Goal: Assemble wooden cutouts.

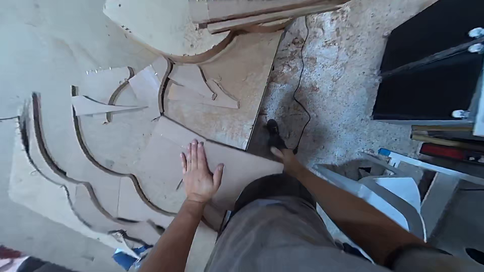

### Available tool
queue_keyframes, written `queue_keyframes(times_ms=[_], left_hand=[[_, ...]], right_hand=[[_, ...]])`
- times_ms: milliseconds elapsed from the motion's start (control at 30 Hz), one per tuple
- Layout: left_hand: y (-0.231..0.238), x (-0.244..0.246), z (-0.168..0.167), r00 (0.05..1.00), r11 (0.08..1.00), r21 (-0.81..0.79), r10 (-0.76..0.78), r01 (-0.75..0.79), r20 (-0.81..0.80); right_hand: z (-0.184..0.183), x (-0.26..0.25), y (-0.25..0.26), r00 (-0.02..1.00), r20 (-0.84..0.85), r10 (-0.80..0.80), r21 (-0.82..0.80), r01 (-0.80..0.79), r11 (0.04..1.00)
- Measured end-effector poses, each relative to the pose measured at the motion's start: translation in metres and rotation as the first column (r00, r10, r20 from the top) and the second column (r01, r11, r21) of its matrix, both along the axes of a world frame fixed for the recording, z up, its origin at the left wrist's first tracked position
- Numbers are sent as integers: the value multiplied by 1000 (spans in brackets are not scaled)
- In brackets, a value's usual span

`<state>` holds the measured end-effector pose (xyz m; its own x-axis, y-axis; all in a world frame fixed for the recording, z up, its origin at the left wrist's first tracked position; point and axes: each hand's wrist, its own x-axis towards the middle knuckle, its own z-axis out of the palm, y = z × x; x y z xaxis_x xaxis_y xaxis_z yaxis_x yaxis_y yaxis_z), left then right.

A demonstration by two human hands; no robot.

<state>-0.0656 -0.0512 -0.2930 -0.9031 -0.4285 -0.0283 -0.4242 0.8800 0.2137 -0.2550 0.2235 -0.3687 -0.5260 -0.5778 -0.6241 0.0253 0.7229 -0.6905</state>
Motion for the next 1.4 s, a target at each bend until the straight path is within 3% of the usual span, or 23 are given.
queue_keyframes(times_ms=[33,67,133,167,267,333,400,500,600,700,800,867,967,1067,1167,1233,1333,1400], left_hand=[[1,3,0,999,999,29,-32,33,-13],[3,2,-1,999,998,48,-47,48,-25],[-10,-6,-1,996,999,3,-37,37,-80],[-14,-8,-4,995,999,-9,-41,40,-93],[-1,5,0,999,999,31,-41,42,-35],[-6,-1,-3,998,999,25,-25,26,-59],[-4,-2,-3,997,1000,31,-3,5,-79],[-1,-2,-1,993,999,40,12,-8,-118],[0,-1,1,987,998,50,38,-30,-153],[2,0,1,985,994,51,102,-96,-141],[9,7,4,955,969,81,245,-235,-164],[15,18,9,933,945,132,320,-301,-165],[21,37,8,928,931,150,352,-333,-125],[22,44,10,924,918,186,372,-351,-92],[18,49,10,919,907,252,375,-337,-121],[16,49,8,894,890,312,403,-332,-199],[6,55,23,813,811,456,518,-366,-267],[-18,61,46,745,744,507,613,-434,-262]], right_hand=[[-20,5,-9,984,176,-34,-24,39,999],[-35,9,-20,970,233,-67,-8,71,997],[-52,9,-54,965,220,-141,-7,146,989],[-53,13,-45,969,199,-146,15,146,989],[-40,18,49,978,174,-116,223,76,972],[-39,-16,80,936,104,-336,270,298,915],[-8,-49,80,876,129,-466,153,446,882],[86,-87,28,988,52,-143,101,137,985],[148,-86,-24,989,47,141,127,-146,981],[185,-80,-17,986,48,161,4,-161,987],[215,-63,0,989,150,-8,-194,38,980],[216,-46,-9,982,149,115,-119,-98,988],[178,-19,-51,894,-99,438,258,-402,879],[152,4,-80,703,-292,648,475,-482,736],[140,8,-93,546,-370,752,532,-539,653],[125,2,-93,623,-290,727,429,-594,680],[119,-1,-86,797,46,602,201,-598,776],[139,-6,-86,836,50,546,153,-546,823]])
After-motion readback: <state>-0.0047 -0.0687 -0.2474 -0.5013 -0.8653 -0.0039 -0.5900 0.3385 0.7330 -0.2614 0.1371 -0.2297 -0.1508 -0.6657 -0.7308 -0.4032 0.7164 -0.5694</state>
